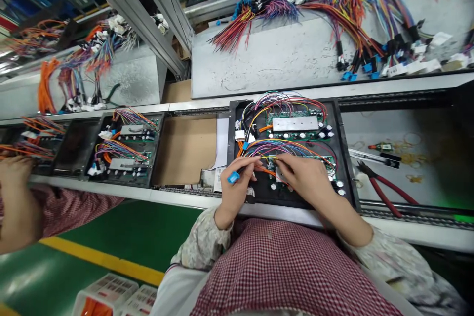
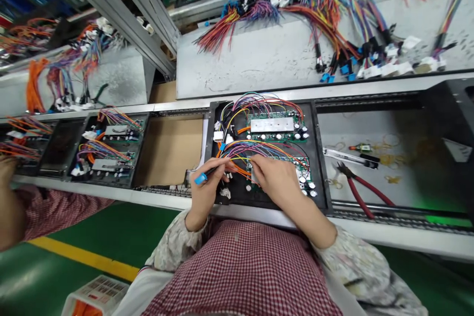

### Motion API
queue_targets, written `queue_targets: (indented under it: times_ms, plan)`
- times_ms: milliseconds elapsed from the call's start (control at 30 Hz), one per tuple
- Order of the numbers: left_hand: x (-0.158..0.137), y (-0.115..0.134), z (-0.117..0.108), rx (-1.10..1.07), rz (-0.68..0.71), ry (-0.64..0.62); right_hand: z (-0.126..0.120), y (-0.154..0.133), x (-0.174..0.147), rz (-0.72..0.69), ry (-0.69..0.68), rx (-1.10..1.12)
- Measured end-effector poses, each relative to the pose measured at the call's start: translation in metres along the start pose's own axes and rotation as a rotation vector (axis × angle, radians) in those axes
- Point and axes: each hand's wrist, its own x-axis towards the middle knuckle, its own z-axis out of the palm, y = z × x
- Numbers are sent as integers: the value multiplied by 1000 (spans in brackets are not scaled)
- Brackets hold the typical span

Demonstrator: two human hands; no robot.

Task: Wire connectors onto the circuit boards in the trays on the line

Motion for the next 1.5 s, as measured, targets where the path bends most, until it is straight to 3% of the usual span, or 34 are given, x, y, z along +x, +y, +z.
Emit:
queue_targets:
  times_ms: [367,533,667,733,833,900,1000,1133,1300,1500]
  plan:
    - [1,-1,0,13,-32,22,5,-1,7,7,-56,-16]
    - [2,0,0,24,-39,28,-19,-9,-11,60,10,48]
    - [5,0,-3,52,-42,52,-44,7,-47,-12,-219,41]
    - [8,-1,-6,90,-32,31,-55,27,-63,47,-203,-33]
    - [13,0,-14,284,87,-59,-67,59,-76,340,123,-193]
    - [15,1,-19,540,248,-138,-68,74,-77,431,243,-147]
    - [15,1,-25,910,473,-305,-59,82,-72,386,189,18]
    - [13,-3,-26,1162,607,-421,-45,82,-66,369,118,61]
    - [11,-8,-22,1278,659,-405,-43,85,-64,370,109,153]
    - [10,-6,-20,1293,625,-395,-42,83,-60,371,111,222]
